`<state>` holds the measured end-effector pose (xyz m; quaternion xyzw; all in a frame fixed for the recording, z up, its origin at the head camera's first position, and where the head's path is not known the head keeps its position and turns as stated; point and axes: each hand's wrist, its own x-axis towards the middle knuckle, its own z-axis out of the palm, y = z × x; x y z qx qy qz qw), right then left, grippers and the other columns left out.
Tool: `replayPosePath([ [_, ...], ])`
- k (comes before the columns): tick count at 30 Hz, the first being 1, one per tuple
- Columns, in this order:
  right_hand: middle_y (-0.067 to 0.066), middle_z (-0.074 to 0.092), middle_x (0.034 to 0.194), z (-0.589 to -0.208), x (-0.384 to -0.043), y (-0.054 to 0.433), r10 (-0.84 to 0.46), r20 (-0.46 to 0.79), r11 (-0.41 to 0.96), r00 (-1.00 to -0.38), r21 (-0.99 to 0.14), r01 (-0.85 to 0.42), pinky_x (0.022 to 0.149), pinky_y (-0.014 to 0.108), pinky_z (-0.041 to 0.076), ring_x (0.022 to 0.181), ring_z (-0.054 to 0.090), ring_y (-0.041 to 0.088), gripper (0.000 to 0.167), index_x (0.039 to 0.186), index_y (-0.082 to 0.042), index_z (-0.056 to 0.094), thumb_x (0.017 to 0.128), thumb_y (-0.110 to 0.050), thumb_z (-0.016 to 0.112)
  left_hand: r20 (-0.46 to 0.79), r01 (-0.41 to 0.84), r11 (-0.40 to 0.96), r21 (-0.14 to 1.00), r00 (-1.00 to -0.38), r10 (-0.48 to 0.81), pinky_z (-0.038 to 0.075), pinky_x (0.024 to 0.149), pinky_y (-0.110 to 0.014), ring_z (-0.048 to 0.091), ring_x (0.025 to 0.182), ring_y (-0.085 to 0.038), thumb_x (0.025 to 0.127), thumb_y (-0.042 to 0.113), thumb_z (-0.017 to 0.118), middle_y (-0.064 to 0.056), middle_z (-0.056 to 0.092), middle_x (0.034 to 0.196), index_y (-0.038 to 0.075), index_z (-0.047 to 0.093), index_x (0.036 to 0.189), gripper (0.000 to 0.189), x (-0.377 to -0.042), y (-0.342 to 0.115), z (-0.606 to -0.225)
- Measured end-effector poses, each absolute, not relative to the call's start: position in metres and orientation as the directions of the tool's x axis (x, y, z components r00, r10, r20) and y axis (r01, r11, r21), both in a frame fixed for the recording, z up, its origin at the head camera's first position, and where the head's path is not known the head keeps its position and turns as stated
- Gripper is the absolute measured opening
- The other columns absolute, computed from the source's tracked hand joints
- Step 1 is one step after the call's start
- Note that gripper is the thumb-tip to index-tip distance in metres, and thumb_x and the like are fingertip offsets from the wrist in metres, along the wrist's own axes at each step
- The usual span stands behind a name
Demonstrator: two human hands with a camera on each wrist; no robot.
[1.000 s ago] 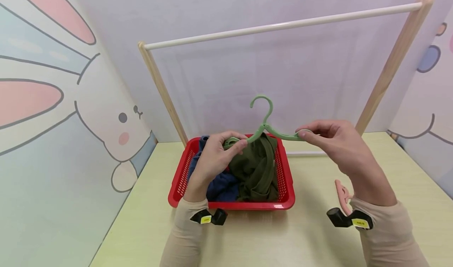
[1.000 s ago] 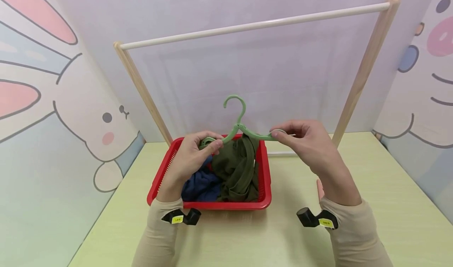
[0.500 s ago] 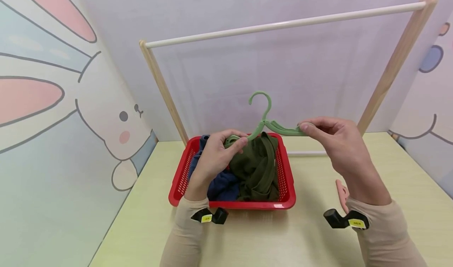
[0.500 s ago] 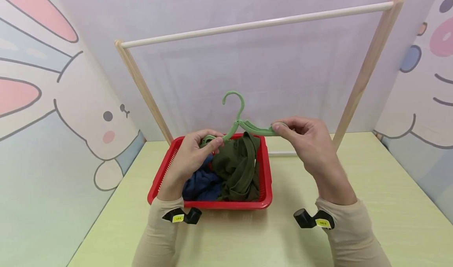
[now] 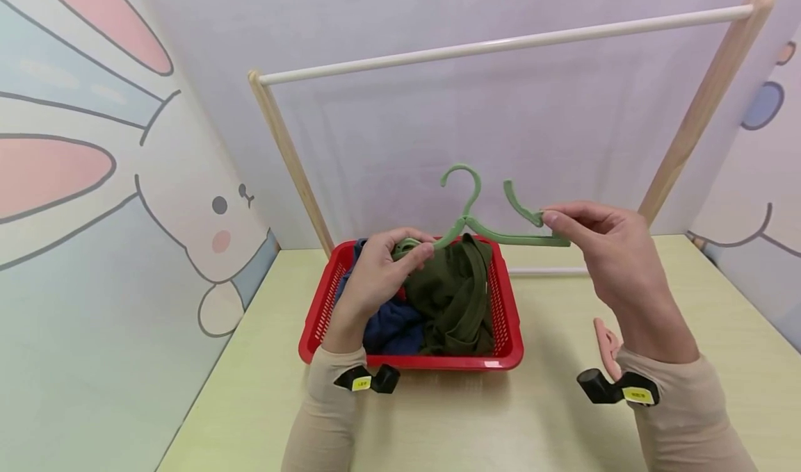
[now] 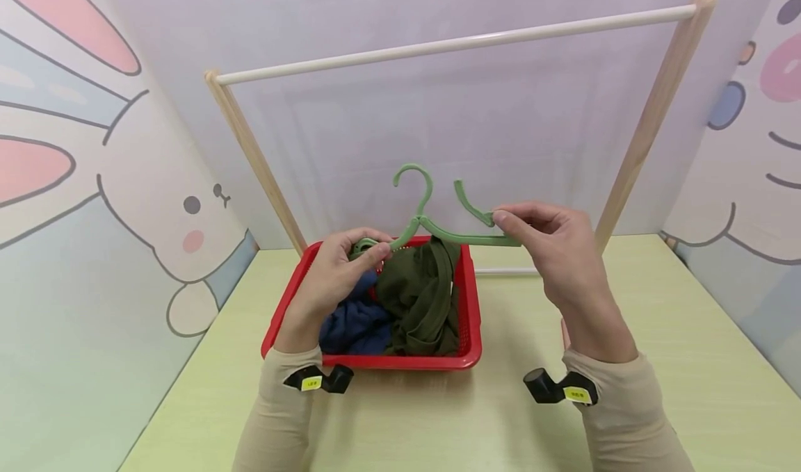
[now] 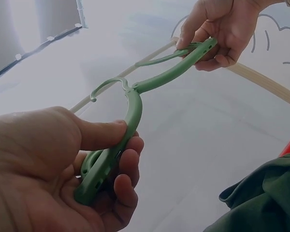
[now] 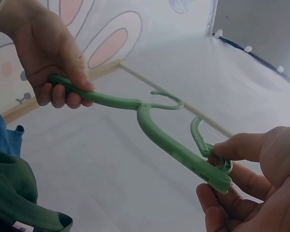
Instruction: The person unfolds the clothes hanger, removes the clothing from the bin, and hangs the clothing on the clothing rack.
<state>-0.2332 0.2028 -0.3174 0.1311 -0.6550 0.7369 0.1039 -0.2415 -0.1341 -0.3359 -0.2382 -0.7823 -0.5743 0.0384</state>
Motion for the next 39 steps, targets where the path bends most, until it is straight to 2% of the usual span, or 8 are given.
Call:
replayPosePath([
  [2, -0.004, 0.082, 0.099, -0.317, -0.233, 0.205, -0.010, 0.326, -0.135, -0.945, -0.937, -0.322, 0.095, 0.020, 0.050, 0.107, 0.064, 0.016, 0.016, 0.117, 0.001, 0.085, 0.103, -0.005, 0.080, 0.327, 0.407, 0.221, 0.886, -0.888, 0.324, 0.042, 0.058, -0.030, 0.044, 0.056, -0.019, 0.112, 0.016, 0.069, -0.013, 0.064, 0.080, 0.005, 0.080, 0.126, 0.021, -0.242, -0.135, -0.336],
  [5, -0.005, 0.083, 0.100, -0.317, -0.234, 0.210, -0.003, 0.320, -0.143, -0.947, -0.938, -0.316, 0.095, 0.020, 0.049, 0.108, 0.064, 0.015, 0.016, 0.116, 0.001, 0.085, 0.102, -0.003, 0.080, 0.324, 0.395, 0.203, 0.896, -0.895, 0.307, 0.050, 0.068, -0.028, 0.057, 0.071, -0.024, 0.112, 0.014, 0.069, -0.011, 0.067, 0.083, 0.002, 0.079, 0.126, 0.021, -0.244, -0.139, -0.336],
  [8, -0.005, 0.083, 0.103, -0.316, -0.233, 0.216, -0.013, 0.305, -0.147, -0.952, -0.943, -0.300, 0.098, 0.019, 0.048, 0.113, 0.062, 0.016, 0.017, 0.117, 0.001, 0.084, 0.101, -0.003, 0.081, 0.331, 0.392, 0.185, 0.901, -0.898, 0.289, 0.047, 0.069, -0.027, 0.055, 0.073, -0.023, 0.111, 0.010, 0.068, -0.006, 0.063, 0.078, -0.002, 0.077, 0.125, 0.020, -0.245, -0.143, -0.336],
  [10, -0.005, 0.083, 0.105, -0.316, -0.233, 0.220, -0.027, 0.292, -0.148, -0.956, -0.947, -0.285, 0.101, 0.019, 0.046, 0.117, 0.061, 0.015, 0.018, 0.119, 0.000, 0.084, 0.102, -0.004, 0.081, 0.342, 0.399, 0.181, 0.899, -0.897, 0.278, 0.040, 0.063, -0.027, 0.043, 0.064, -0.017, 0.111, 0.009, 0.068, -0.003, 0.055, 0.072, -0.003, 0.077, 0.125, 0.020, -0.245, -0.146, -0.335],
  [13, -0.005, 0.083, 0.107, -0.316, -0.233, 0.226, -0.049, 0.286, -0.152, -0.957, -0.949, -0.276, 0.104, 0.018, 0.043, 0.121, 0.059, 0.015, 0.017, 0.119, -0.001, 0.084, 0.102, -0.004, 0.081, 0.351, 0.404, 0.180, 0.897, -0.898, 0.266, 0.033, 0.061, -0.028, 0.034, 0.061, -0.017, 0.111, 0.009, 0.068, -0.001, 0.042, 0.066, -0.003, 0.077, 0.125, 0.020, -0.245, -0.150, -0.334],
  [26, -0.001, 0.079, 0.109, -0.318, -0.236, 0.237, -0.146, 0.331, -0.118, -0.932, -0.941, -0.316, 0.098, 0.019, 0.050, 0.114, 0.060, 0.017, 0.013, 0.114, 0.003, 0.081, 0.103, 0.005, 0.074, 0.370, 0.404, 0.168, 0.899, -0.907, 0.200, 0.035, 0.067, -0.029, 0.038, 0.071, -0.019, 0.111, 0.006, 0.067, -0.002, 0.042, 0.072, -0.006, 0.075, 0.122, 0.018, -0.243, -0.157, -0.331],
  [32, -0.008, 0.076, 0.113, -0.315, -0.236, 0.244, -0.167, 0.276, 0.089, -0.947, -0.952, -0.293, 0.095, 0.021, 0.045, 0.119, 0.055, 0.016, 0.013, 0.116, -0.002, 0.082, 0.106, -0.003, 0.074, 0.384, 0.413, 0.155, 0.897, -0.904, 0.189, 0.037, 0.067, -0.028, 0.041, 0.072, -0.020, 0.112, 0.005, 0.066, -0.004, 0.044, 0.076, -0.007, 0.075, 0.122, 0.018, -0.242, -0.158, -0.330],
  [39, -0.024, 0.078, 0.107, -0.311, -0.235, 0.252, -0.154, 0.123, 0.368, -0.980, -0.914, -0.173, 0.090, 0.019, 0.042, 0.121, 0.054, 0.008, 0.014, 0.118, -0.020, 0.086, 0.108, -0.024, 0.076, 0.377, 0.406, 0.164, 0.899, -0.908, 0.185, 0.039, 0.070, -0.029, 0.042, 0.075, -0.020, 0.113, 0.008, 0.065, -0.004, 0.049, 0.079, -0.005, 0.075, 0.123, 0.019, -0.240, -0.160, -0.328],
])
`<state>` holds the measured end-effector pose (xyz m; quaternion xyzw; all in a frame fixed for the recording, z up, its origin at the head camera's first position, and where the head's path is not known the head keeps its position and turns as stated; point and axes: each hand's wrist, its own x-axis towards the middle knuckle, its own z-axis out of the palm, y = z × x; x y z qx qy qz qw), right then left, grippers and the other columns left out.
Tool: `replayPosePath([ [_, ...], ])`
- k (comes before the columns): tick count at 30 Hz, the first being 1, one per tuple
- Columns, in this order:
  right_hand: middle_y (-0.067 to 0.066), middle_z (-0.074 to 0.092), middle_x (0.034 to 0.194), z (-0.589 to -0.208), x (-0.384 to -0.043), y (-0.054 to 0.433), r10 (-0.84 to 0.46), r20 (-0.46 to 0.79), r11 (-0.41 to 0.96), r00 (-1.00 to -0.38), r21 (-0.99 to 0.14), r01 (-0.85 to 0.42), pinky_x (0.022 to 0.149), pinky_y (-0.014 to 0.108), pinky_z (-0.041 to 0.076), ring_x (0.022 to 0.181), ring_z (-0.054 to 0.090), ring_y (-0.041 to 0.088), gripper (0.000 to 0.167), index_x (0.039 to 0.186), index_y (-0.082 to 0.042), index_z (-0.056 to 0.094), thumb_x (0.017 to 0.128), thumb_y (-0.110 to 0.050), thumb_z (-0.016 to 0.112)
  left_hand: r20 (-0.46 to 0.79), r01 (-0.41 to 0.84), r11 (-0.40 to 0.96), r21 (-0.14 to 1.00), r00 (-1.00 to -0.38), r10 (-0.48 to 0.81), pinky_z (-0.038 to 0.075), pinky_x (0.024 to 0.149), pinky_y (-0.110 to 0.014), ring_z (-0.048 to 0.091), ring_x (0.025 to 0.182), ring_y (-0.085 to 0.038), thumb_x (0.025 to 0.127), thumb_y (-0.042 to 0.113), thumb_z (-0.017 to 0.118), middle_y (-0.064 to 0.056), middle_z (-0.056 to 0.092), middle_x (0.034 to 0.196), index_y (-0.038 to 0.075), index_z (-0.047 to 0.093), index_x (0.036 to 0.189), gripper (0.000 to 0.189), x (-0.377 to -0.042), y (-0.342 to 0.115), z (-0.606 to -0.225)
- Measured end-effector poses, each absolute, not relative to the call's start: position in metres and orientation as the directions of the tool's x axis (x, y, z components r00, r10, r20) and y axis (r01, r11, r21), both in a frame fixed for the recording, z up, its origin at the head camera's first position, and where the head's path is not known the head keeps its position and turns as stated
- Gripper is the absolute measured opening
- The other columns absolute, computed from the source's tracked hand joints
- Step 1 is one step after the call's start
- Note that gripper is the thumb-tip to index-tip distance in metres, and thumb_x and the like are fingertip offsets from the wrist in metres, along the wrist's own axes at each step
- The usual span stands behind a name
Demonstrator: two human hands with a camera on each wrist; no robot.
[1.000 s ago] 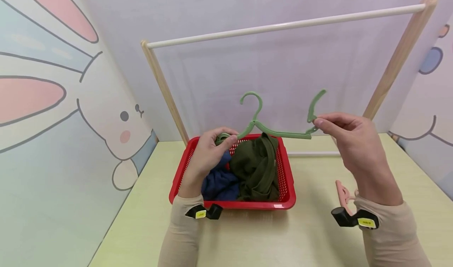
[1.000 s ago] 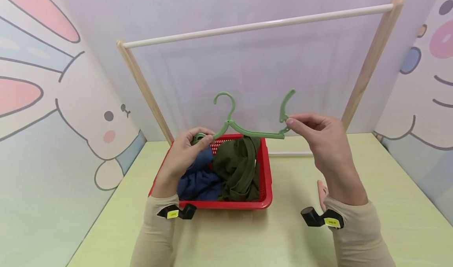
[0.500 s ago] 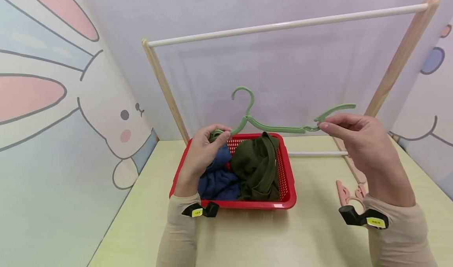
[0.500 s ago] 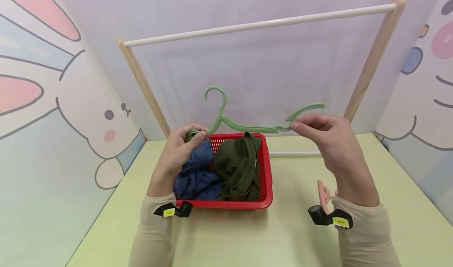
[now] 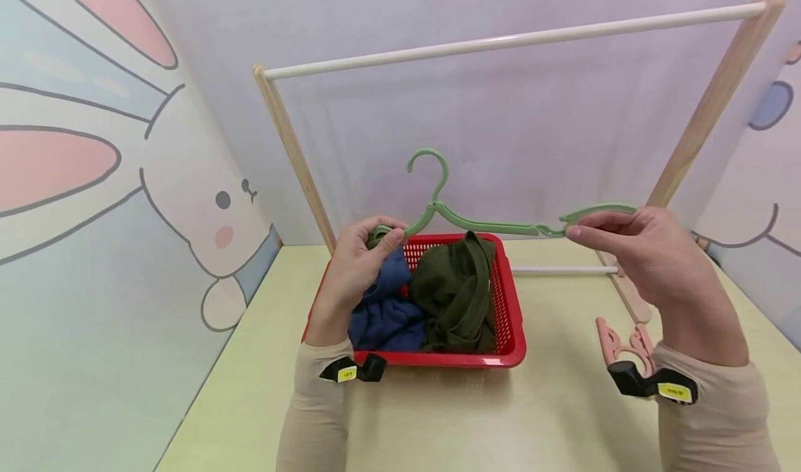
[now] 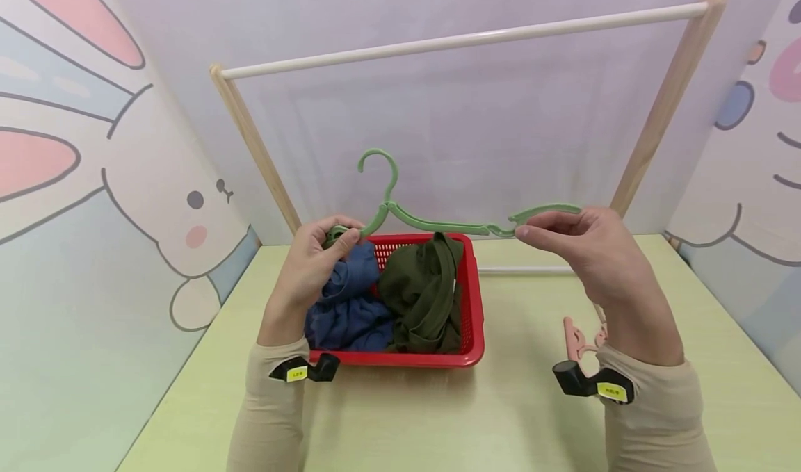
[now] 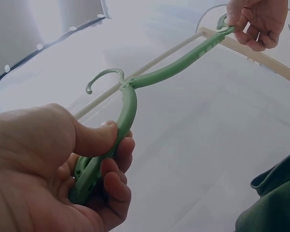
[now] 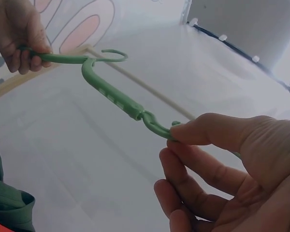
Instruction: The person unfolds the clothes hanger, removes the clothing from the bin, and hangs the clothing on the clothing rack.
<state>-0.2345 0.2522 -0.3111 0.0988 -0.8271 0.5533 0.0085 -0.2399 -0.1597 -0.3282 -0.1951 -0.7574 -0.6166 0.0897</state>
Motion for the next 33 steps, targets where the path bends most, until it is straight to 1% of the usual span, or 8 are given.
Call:
replayPosePath([
  [4, -0.023, 0.080, 0.107, -0.3094, -0.2337, 0.2538, -0.168, 0.094, 0.409, -0.981, -0.899, -0.156, 0.090, 0.017, 0.043, 0.120, 0.058, 0.004, 0.016, 0.118, -0.022, 0.087, 0.108, -0.027, 0.077, 0.370, 0.399, 0.159, 0.903, -0.911, 0.180, 0.040, 0.071, -0.029, 0.044, 0.077, -0.020, 0.113, 0.008, 0.064, -0.004, 0.055, 0.084, -0.005, 0.075, 0.123, 0.019, -0.2399, -0.1599, -0.3278],
  [8, -0.019, 0.081, 0.106, -0.3085, -0.2327, 0.2527, -0.190, 0.113, 0.366, -0.975, -0.913, -0.177, 0.090, 0.016, 0.048, 0.114, 0.063, 0.005, 0.014, 0.116, -0.015, 0.088, 0.107, -0.017, 0.077, 0.366, 0.392, 0.158, 0.906, -0.914, 0.175, 0.041, 0.071, -0.029, 0.046, 0.078, -0.020, 0.113, 0.007, 0.064, -0.004, 0.062, 0.089, -0.006, 0.075, 0.123, 0.019, -0.2391, -0.1603, -0.3263],
  [9, -0.018, 0.081, 0.105, -0.3081, -0.2324, 0.2526, -0.191, 0.117, 0.359, -0.975, -0.916, -0.180, 0.088, 0.017, 0.049, 0.110, 0.063, 0.006, 0.013, 0.114, -0.014, 0.089, 0.107, -0.016, 0.077, 0.364, 0.391, 0.157, 0.907, -0.915, 0.172, 0.042, 0.071, -0.030, 0.046, 0.078, -0.020, 0.113, 0.007, 0.064, -0.004, 0.063, 0.091, -0.006, 0.075, 0.123, 0.019, -0.2388, -0.1603, -0.3260],
  [12, -0.014, 0.078, 0.092, -0.3069, -0.2321, 0.2527, -0.193, 0.110, 0.344, -0.975, -0.923, -0.172, 0.069, 0.024, 0.046, 0.094, 0.057, 0.010, 0.011, 0.108, -0.013, 0.089, 0.106, -0.015, 0.078, 0.364, 0.388, 0.152, 0.909, -0.917, 0.164, 0.043, 0.073, -0.030, 0.048, 0.081, -0.021, 0.113, 0.007, 0.065, -0.005, 0.066, 0.096, -0.006, 0.075, 0.122, 0.019, -0.2381, -0.1603, -0.3253],
  [15, -0.013, 0.071, 0.084, -0.3065, -0.2316, 0.2527, -0.193, 0.101, 0.350, -0.976, -0.922, -0.164, 0.064, 0.030, 0.042, 0.089, 0.050, 0.014, 0.010, 0.106, -0.014, 0.089, 0.106, -0.015, 0.079, 0.363, 0.386, 0.147, 0.911, -0.918, 0.162, 0.045, 0.074, -0.029, 0.050, 0.084, -0.024, 0.113, 0.007, 0.065, -0.005, 0.065, 0.096, -0.006, 0.075, 0.124, 0.020, -0.2384, -0.1599, -0.3263],
  [23, -0.016, 0.077, 0.099, -0.3080, -0.2313, 0.2522, -0.211, 0.085, 0.391, -0.974, -0.906, -0.163, 0.087, 0.021, 0.050, 0.111, 0.054, 0.013, 0.013, 0.115, -0.018, 0.088, 0.105, -0.018, 0.080, 0.366, 0.388, 0.128, 0.913, -0.915, 0.169, 0.043, 0.073, -0.030, 0.048, 0.082, -0.022, 0.113, 0.008, 0.065, -0.009, 0.057, 0.089, -0.006, 0.074, 0.125, 0.020, -0.2387, -0.1563, -0.3281],
  [27, -0.015, 0.076, 0.096, -0.3078, -0.2316, 0.2539, -0.212, 0.076, 0.404, -0.974, -0.901, -0.158, 0.088, 0.021, 0.049, 0.112, 0.054, 0.012, 0.012, 0.114, -0.019, 0.088, 0.105, -0.019, 0.080, 0.361, 0.384, 0.125, 0.915, -0.916, 0.176, 0.042, 0.072, -0.028, 0.047, 0.081, -0.021, 0.113, 0.007, 0.065, -0.012, 0.056, 0.088, -0.007, 0.074, 0.125, 0.020, -0.2390, -0.1545, -0.3278],
  [33, -0.014, 0.076, 0.096, -0.3079, -0.2317, 0.2544, -0.218, 0.077, 0.426, -0.973, -0.889, -0.166, 0.086, 0.021, 0.048, 0.110, 0.054, 0.012, 0.012, 0.114, -0.018, 0.088, 0.105, -0.019, 0.081, 0.359, 0.382, 0.112, 0.917, -0.915, 0.183, 0.042, 0.072, -0.029, 0.047, 0.080, -0.020, 0.113, 0.006, 0.065, -0.007, 0.055, 0.086, -0.008, 0.073, 0.124, 0.020, -0.2392, -0.1541, -0.3284],
])
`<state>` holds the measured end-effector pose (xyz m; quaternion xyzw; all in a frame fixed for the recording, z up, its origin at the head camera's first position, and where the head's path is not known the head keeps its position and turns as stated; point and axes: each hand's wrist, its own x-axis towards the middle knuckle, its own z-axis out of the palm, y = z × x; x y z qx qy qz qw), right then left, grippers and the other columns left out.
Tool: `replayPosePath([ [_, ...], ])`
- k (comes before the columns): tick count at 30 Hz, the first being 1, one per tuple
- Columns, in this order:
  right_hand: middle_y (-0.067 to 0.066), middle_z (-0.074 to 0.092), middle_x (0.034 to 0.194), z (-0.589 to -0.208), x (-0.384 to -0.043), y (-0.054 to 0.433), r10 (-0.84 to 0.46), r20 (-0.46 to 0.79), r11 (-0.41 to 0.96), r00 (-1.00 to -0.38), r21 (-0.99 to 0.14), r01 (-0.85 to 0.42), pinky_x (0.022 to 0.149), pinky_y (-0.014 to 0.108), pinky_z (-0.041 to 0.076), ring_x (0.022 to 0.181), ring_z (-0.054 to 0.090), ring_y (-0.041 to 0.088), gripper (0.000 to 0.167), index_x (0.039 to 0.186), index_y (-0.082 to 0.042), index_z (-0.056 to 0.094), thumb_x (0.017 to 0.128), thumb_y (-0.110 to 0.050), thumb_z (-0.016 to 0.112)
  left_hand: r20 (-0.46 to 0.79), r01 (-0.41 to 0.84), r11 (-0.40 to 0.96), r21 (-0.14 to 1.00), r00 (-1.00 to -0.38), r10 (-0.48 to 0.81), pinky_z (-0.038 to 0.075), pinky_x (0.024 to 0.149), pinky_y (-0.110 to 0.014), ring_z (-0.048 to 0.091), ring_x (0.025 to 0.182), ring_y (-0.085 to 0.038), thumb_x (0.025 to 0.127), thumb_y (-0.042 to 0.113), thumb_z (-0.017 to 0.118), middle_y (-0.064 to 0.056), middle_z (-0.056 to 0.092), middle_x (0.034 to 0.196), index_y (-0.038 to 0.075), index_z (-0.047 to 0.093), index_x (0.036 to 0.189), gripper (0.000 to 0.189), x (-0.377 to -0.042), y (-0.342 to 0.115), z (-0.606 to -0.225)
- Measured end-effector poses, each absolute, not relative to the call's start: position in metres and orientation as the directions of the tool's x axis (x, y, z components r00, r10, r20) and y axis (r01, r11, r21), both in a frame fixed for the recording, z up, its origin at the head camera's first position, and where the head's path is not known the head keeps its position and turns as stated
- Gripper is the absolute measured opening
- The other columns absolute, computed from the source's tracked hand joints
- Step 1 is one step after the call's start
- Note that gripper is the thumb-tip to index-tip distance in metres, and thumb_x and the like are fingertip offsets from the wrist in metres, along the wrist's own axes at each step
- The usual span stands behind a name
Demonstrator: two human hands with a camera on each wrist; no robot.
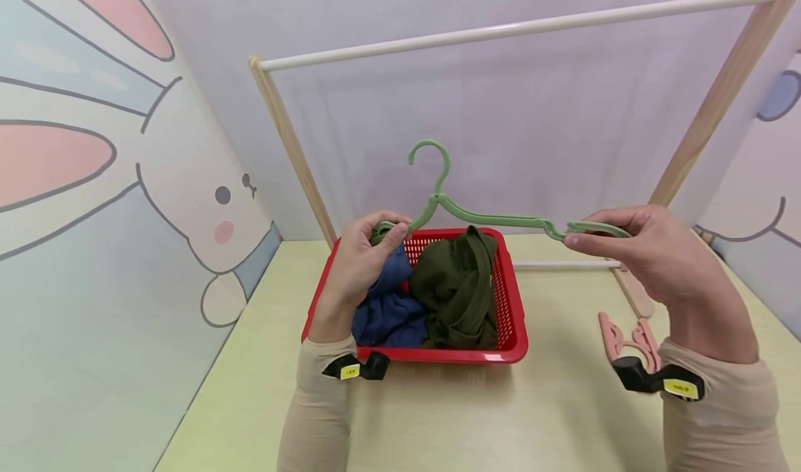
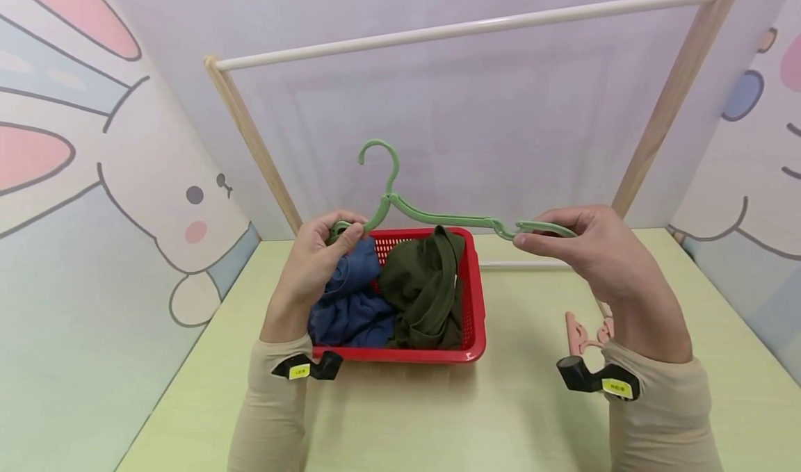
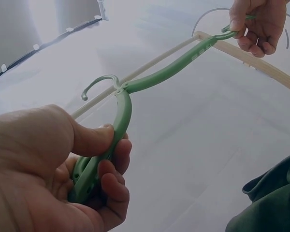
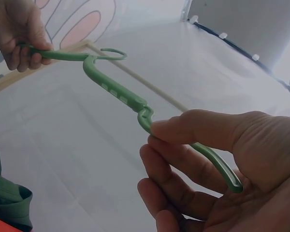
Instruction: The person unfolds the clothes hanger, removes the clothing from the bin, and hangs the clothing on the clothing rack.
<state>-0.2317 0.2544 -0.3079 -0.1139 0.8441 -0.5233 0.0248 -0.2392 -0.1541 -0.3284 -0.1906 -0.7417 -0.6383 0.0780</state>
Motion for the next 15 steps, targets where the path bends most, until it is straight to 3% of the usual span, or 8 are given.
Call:
replayPosePath([
  [6, -0.013, 0.076, 0.098, -0.3085, -0.2328, 0.2543, -0.234, 0.094, 0.432, -0.968, -0.882, -0.190, 0.083, 0.022, 0.049, 0.105, 0.056, 0.012, 0.012, 0.114, -0.015, 0.088, 0.104, -0.017, 0.082, 0.363, 0.387, 0.117, 0.915, -0.914, 0.184, 0.039, 0.070, -0.028, 0.044, 0.078, -0.020, 0.113, 0.006, 0.065, -0.004, 0.051, 0.082, -0.007, 0.073, 0.124, 0.020, -0.2390, -0.1540, -0.3285],
  [15, -0.010, 0.077, 0.109, -0.3082, -0.2340, 0.2584, -0.266, 0.096, 0.432, -0.959, -0.878, -0.207, 0.089, 0.018, 0.051, 0.110, 0.062, 0.010, 0.013, 0.116, -0.012, 0.087, 0.105, -0.015, 0.080, 0.362, 0.390, 0.133, 0.911, -0.911, 0.195, 0.035, 0.068, -0.029, 0.041, 0.075, -0.020, 0.112, 0.007, 0.066, -0.004, 0.045, 0.078, -0.007, 0.074, 0.124, 0.020, -0.2402, -0.1546, -0.3294],
])
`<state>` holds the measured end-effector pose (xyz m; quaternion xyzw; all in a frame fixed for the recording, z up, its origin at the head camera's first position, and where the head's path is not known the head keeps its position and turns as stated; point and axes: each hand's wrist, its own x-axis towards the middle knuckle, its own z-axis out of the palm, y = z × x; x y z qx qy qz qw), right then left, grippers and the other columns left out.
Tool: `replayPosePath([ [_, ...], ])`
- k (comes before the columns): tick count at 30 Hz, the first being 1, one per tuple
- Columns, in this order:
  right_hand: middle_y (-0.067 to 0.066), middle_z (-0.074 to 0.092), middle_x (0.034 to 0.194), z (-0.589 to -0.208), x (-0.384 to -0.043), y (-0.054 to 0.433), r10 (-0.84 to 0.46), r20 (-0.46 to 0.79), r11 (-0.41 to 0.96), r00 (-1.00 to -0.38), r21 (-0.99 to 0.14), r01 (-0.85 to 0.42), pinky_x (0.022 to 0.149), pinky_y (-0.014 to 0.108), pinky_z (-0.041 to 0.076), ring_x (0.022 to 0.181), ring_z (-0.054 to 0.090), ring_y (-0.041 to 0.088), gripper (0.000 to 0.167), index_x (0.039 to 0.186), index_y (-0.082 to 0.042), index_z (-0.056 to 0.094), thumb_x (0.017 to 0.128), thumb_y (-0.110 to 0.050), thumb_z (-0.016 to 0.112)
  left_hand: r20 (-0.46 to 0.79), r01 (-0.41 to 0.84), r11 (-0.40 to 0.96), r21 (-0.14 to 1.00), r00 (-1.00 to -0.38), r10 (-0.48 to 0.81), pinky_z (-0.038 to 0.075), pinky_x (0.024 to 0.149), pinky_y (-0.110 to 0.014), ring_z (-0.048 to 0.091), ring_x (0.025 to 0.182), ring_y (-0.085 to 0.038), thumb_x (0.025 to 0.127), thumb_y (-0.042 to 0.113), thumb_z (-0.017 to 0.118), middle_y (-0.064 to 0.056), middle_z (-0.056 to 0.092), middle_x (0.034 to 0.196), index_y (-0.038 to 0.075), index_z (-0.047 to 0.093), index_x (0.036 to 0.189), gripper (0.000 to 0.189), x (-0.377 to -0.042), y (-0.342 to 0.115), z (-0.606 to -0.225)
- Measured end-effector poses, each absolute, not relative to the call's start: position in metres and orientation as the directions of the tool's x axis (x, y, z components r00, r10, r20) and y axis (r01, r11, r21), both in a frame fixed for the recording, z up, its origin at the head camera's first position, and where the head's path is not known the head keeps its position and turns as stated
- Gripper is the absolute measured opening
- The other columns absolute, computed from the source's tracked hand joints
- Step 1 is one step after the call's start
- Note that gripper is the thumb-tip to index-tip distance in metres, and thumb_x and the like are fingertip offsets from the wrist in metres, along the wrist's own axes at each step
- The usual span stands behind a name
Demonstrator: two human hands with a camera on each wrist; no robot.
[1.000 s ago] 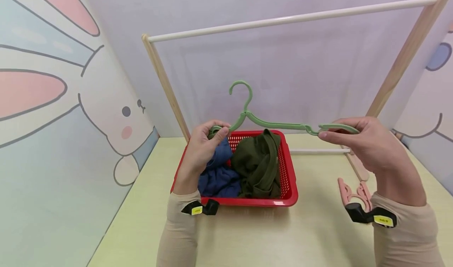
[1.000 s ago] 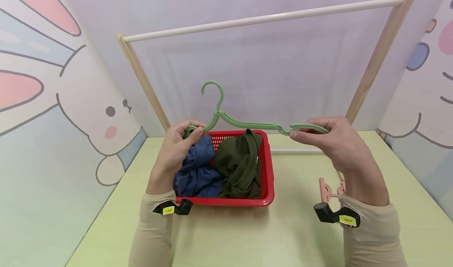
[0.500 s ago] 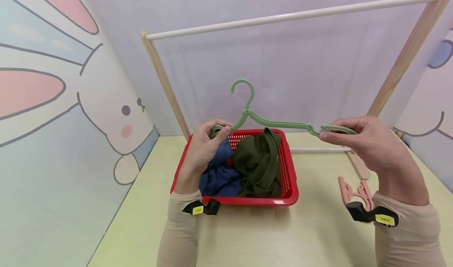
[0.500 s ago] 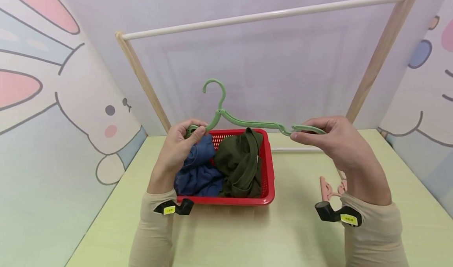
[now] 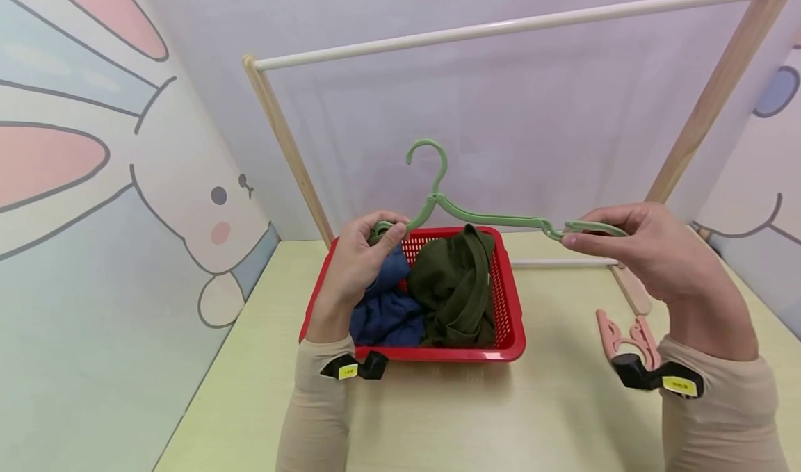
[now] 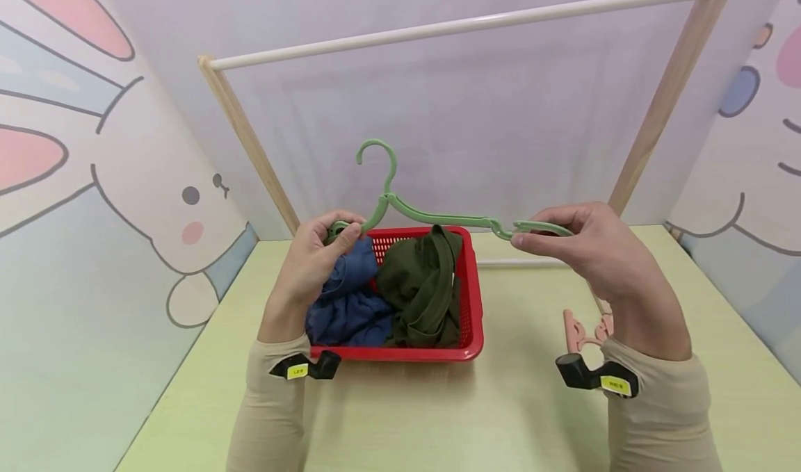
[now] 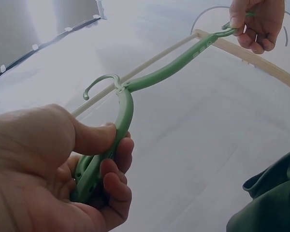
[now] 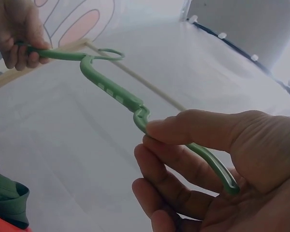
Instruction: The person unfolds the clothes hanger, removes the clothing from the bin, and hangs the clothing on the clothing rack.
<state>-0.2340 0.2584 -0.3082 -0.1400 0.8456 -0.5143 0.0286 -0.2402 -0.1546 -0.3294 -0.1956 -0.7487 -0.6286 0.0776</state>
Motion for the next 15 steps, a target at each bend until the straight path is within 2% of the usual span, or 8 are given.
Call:
replayPosePath([
  [3, -0.010, 0.077, 0.108, -0.3084, -0.2347, 0.2579, -0.270, 0.103, 0.449, -0.957, -0.866, -0.219, 0.088, 0.018, 0.051, 0.107, 0.063, 0.009, 0.013, 0.115, -0.012, 0.086, 0.104, -0.015, 0.080, 0.357, 0.388, 0.146, 0.910, -0.913, 0.199, 0.035, 0.068, -0.028, 0.040, 0.073, -0.019, 0.112, 0.007, 0.066, -0.003, 0.045, 0.076, -0.007, 0.075, 0.123, 0.019, -0.2404, -0.1553, -0.3289],
  [5, -0.010, 0.078, 0.107, -0.3083, -0.2353, 0.2573, -0.272, 0.096, 0.454, -0.957, -0.865, -0.216, 0.087, 0.018, 0.052, 0.105, 0.065, 0.009, 0.014, 0.117, -0.012, 0.085, 0.105, -0.016, 0.080, 0.348, 0.382, 0.154, 0.911, -0.915, 0.205, 0.040, 0.069, -0.027, 0.046, 0.076, -0.018, 0.112, 0.007, 0.066, -0.001, 0.053, 0.080, -0.007, 0.075, 0.123, 0.019, -0.2409, -0.1552, -0.3287],
  [7, -0.010, 0.079, 0.109, -0.3080, -0.2354, 0.2571, -0.276, 0.080, 0.467, -0.958, -0.860, -0.206, 0.088, 0.017, 0.053, 0.106, 0.067, 0.007, 0.019, 0.123, -0.014, 0.084, 0.105, -0.019, 0.080, 0.334, 0.372, 0.167, 0.913, -0.917, 0.216, 0.042, 0.070, -0.028, 0.049, 0.078, -0.018, 0.112, 0.007, 0.067, -0.001, 0.058, 0.082, -0.006, 0.076, 0.123, 0.019, -0.2412, -0.1549, -0.3289],
  [10, -0.015, 0.080, 0.122, -0.3069, -0.2350, 0.2577, -0.277, 0.061, 0.488, -0.959, -0.851, -0.195, 0.091, 0.015, 0.052, 0.115, 0.068, 0.002, 0.030, 0.137, -0.019, 0.079, 0.107, -0.026, 0.078, 0.319, 0.363, 0.178, 0.915, -0.918, 0.234, 0.042, 0.071, -0.029, 0.049, 0.079, -0.019, 0.112, 0.008, 0.067, -0.002, 0.061, 0.084, -0.005, 0.076, 0.124, 0.020, -0.2418, -0.1542, -0.3298],
  [12, -0.016, 0.078, 0.131, -0.3066, -0.2347, 0.2586, -0.282, 0.070, 0.493, -0.957, -0.845, -0.207, 0.093, 0.013, 0.052, 0.121, 0.068, 0.001, 0.036, 0.144, -0.021, 0.074, 0.110, -0.029, 0.075, 0.315, 0.363, 0.183, 0.914, -0.917, 0.245, 0.036, 0.067, -0.030, 0.041, 0.073, -0.021, 0.112, 0.008, 0.067, -0.005, 0.051, 0.077, -0.004, 0.076, 0.125, 0.020, -0.2421, -0.1540, -0.3306],
  [15, -0.015, 0.078, 0.134, -0.3072, -0.2352, 0.2597, -0.290, 0.109, 0.465, -0.951, -0.852, -0.240, 0.094, 0.013, 0.053, 0.122, 0.070, 0.001, 0.037, 0.149, -0.019, 0.070, 0.113, -0.026, 0.070, 0.312, 0.363, 0.186, 0.913, -0.915, 0.255, 0.031, 0.065, -0.030, 0.034, 0.068, -0.021, 0.112, 0.008, 0.067, -0.005, 0.041, 0.073, -0.004, 0.076, 0.125, 0.020, -0.2426, -0.1542, -0.3320],
])
